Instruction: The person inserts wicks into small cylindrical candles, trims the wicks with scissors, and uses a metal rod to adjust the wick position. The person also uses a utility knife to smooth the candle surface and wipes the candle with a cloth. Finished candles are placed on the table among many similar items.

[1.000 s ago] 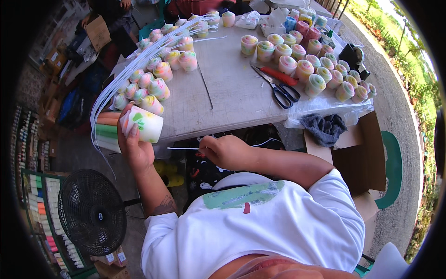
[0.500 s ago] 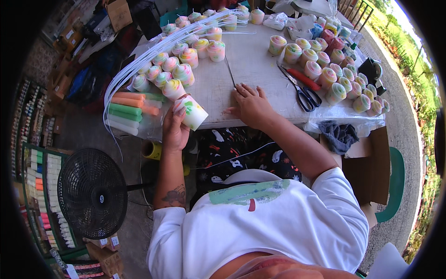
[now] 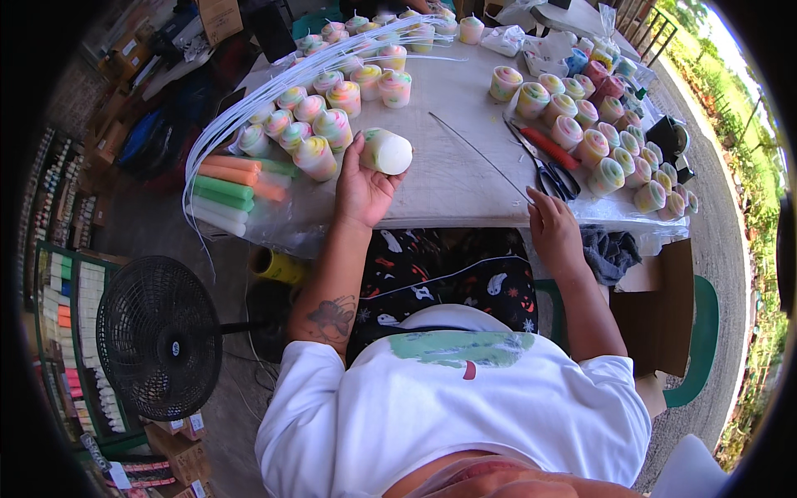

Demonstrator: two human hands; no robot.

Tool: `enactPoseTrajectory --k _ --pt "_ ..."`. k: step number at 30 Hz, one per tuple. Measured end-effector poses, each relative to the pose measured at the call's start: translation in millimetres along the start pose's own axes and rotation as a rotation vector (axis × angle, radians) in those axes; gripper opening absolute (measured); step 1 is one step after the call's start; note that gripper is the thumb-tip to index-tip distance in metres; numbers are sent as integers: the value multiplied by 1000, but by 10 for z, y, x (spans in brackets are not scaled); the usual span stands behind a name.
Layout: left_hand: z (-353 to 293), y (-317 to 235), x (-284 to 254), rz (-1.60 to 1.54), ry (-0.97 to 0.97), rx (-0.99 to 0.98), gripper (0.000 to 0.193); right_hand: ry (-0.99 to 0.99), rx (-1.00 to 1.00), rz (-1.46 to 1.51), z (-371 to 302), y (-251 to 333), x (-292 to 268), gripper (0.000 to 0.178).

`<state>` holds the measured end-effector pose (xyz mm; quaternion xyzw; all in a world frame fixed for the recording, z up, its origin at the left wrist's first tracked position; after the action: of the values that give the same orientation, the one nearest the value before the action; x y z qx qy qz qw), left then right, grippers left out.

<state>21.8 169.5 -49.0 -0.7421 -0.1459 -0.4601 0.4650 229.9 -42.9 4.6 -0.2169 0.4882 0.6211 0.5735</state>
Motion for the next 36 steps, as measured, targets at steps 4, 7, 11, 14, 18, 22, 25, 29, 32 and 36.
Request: enactPoseTrajectory --k 4,7,11,14,18,22,25,29,32,36 --pt "-10 -8 26 -8 -4 -21 34 293 147 152 34 -286 -19 29" --pt "-109 -103 167 225 67 236 50 435 437 559 -40 -412 30 29" --pt "-391 -306 591 1133 177 890 84 479 657 1461 -335 -313 153 28" --pt "-595 -394 739 1282 99 1072 80 469 463 1555 -487 -97 76 25" --pt "-700 -513 822 1582 96 1258 75 255 167 834 -417 48 -359 22" --pt "-714 -551 800 1588 145 1287 73 -10 -159 387 -298 132 -796 30" --pt "-772 -566 841 1646 153 1333 70 -52 -203 301 -294 136 -918 45" --pt "-825 -575 886 1677 173 1398 71 -85 -220 194 -298 114 -967 44" --pt "-858 -577 918 1680 171 1422 71 -77 -225 173 -309 123 -978 44" --pt "-884 -566 940 1685 163 1438 71 -97 -252 175 -301 134 -981 43"
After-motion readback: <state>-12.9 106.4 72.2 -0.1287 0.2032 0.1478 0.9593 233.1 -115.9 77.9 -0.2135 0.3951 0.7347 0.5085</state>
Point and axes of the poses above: each hand's wrist, its own z-axis towards the middle knuckle, its own x-axis out of the palm, y = z × x, the point moved 6 cm from there along z, towards the middle knuckle, and after that the axes turned 2 degrees about -y, right-handed, at the moved point
